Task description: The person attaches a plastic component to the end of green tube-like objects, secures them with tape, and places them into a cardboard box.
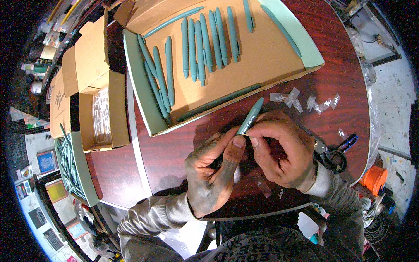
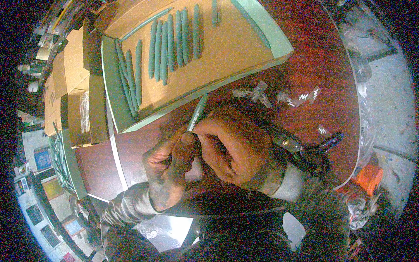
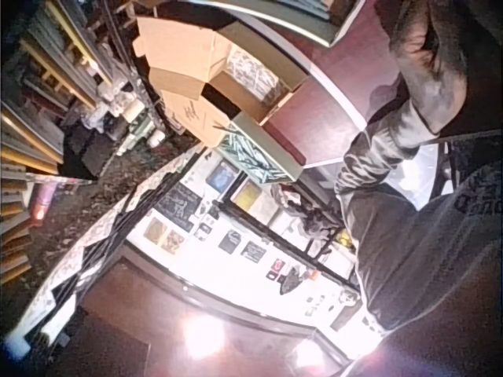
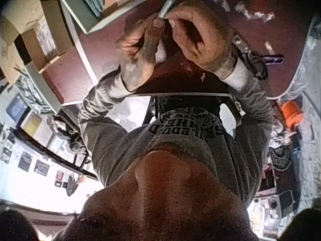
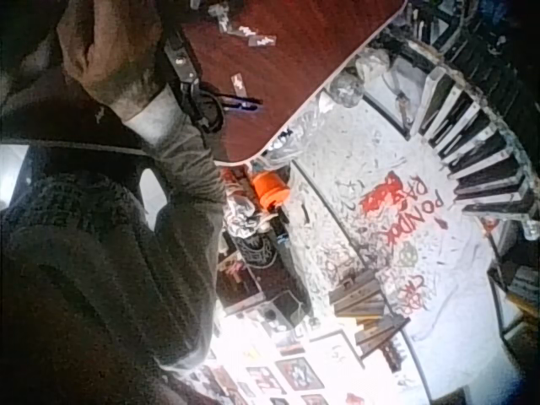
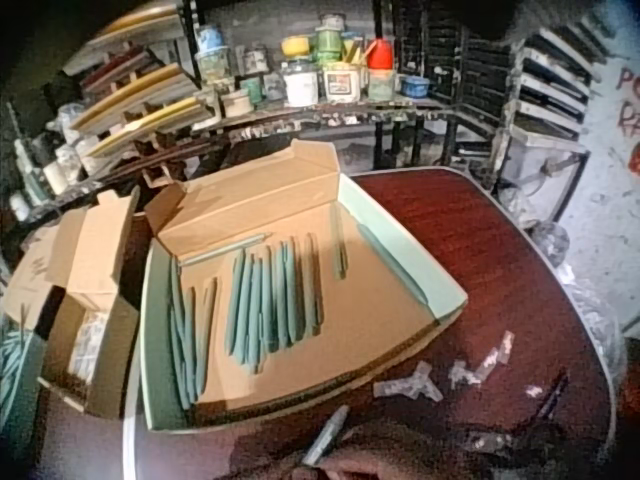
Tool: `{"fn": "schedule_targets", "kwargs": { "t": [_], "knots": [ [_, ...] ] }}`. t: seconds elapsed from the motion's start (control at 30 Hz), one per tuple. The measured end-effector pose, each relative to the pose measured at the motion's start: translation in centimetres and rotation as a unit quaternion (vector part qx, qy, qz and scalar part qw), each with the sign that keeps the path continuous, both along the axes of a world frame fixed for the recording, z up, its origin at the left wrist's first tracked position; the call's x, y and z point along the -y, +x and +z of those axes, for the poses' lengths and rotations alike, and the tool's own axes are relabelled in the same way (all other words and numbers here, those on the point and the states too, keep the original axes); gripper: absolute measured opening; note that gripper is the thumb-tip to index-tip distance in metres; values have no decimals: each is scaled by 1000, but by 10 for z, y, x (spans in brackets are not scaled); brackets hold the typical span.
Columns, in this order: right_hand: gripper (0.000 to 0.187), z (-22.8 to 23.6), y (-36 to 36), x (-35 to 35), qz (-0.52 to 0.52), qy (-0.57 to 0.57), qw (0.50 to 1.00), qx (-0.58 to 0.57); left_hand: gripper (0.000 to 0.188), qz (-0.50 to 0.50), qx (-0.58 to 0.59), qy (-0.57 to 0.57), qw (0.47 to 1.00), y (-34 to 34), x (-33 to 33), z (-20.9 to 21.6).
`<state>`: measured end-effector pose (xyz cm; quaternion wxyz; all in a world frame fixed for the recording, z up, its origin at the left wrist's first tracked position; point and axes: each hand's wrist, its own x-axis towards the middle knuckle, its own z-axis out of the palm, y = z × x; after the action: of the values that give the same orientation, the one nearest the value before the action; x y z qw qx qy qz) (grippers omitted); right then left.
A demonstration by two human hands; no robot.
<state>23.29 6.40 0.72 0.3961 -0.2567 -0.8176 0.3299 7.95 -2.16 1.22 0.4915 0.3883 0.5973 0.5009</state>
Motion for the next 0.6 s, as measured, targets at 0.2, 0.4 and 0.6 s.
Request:
{"fn": "schedule_targets", "kwargs": {
  "t": [0.2,0.4,0.6],
  "knots": [
    [15,-2,-1,1,-9,-4,1000,-6,28,3,13,-14,1000,1,1,3],
    [15,-2,0,1,-8,-2,1000,-7,28,-5,10,25,1000,2,0,-2],
    [13,-1,1,0,-3,-13,1000,3,28,-2,28,4,1000,3,1,-2]
  ]
}}
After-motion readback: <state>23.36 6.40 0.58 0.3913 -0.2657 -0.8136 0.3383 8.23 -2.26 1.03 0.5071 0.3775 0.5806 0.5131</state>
